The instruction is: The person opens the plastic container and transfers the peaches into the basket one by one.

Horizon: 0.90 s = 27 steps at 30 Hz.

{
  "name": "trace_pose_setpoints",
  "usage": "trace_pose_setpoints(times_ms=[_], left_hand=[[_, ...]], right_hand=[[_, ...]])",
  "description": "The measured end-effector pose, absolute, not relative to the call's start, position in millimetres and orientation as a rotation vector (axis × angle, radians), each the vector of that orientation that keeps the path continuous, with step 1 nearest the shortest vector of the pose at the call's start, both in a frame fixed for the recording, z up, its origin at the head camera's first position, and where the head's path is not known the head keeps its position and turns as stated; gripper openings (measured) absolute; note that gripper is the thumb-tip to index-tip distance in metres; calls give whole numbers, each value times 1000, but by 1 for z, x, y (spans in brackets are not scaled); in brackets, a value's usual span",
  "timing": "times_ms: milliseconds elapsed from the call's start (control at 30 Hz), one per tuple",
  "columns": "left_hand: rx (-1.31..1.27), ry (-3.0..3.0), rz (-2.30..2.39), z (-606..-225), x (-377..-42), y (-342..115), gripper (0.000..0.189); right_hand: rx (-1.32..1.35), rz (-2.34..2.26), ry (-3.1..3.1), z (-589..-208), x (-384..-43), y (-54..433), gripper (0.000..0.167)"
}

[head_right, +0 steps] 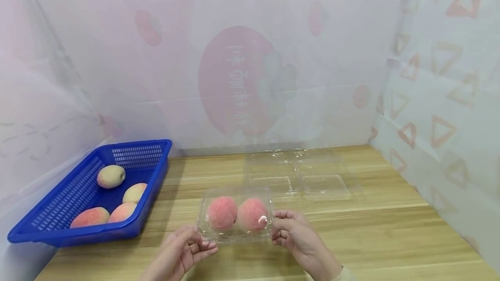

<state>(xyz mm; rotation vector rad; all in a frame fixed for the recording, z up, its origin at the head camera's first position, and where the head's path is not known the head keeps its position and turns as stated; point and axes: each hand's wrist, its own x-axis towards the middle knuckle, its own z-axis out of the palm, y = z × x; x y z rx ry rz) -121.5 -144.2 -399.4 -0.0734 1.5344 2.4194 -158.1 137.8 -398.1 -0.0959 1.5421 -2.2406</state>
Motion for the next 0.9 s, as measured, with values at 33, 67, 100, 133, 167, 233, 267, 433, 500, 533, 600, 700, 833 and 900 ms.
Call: trace_pose_setpoints(times_ms=[33,67,100,133,167,233,267,433,500,533,600,700,833,900], left_hand=[[-71,1534,2410,-401,-121,-145,10],[-69,1534,2400,-402,-121,-145,10],[-72,1535,2391,-404,-121,-145,10],[-77,1539,2382,-405,-120,-145,9],[-84,1543,2371,-406,-120,-145,9],[-96,1554,2350,-409,-120,-144,8],[-101,1562,2339,-411,-120,-143,7],[-122,1588,2315,-416,-120,-140,7],[-130,1588,2312,-417,-121,-140,8],[-131,1586,2311,-418,-121,-140,8],[-134,1580,2307,-419,-122,-140,9],[-145,1574,2295,-421,-122,-140,10],[-161,1577,2282,-423,-121,-140,12],[-164,1584,2280,-424,-122,-141,13]], right_hand=[[-105,-2228,1542,-401,-159,137,25],[-111,-2218,1543,-403,-160,137,24],[-112,-2208,1547,-406,-161,137,24],[-114,-2199,1552,-408,-161,136,24],[-112,-2191,1559,-409,-162,136,24],[-108,-2182,1573,-412,-162,136,24],[-107,-2179,1577,-413,-162,136,24],[-115,-2164,1577,-416,-162,137,23],[-116,-2157,1562,-417,-162,138,22],[-111,-2153,1551,-418,-162,138,21],[-99,-2153,1525,-420,-162,139,21],[-77,-2155,1489,-423,-161,139,22],[-69,-2154,1469,-426,-161,139,24],[-66,-2154,1467,-428,-162,139,25]])
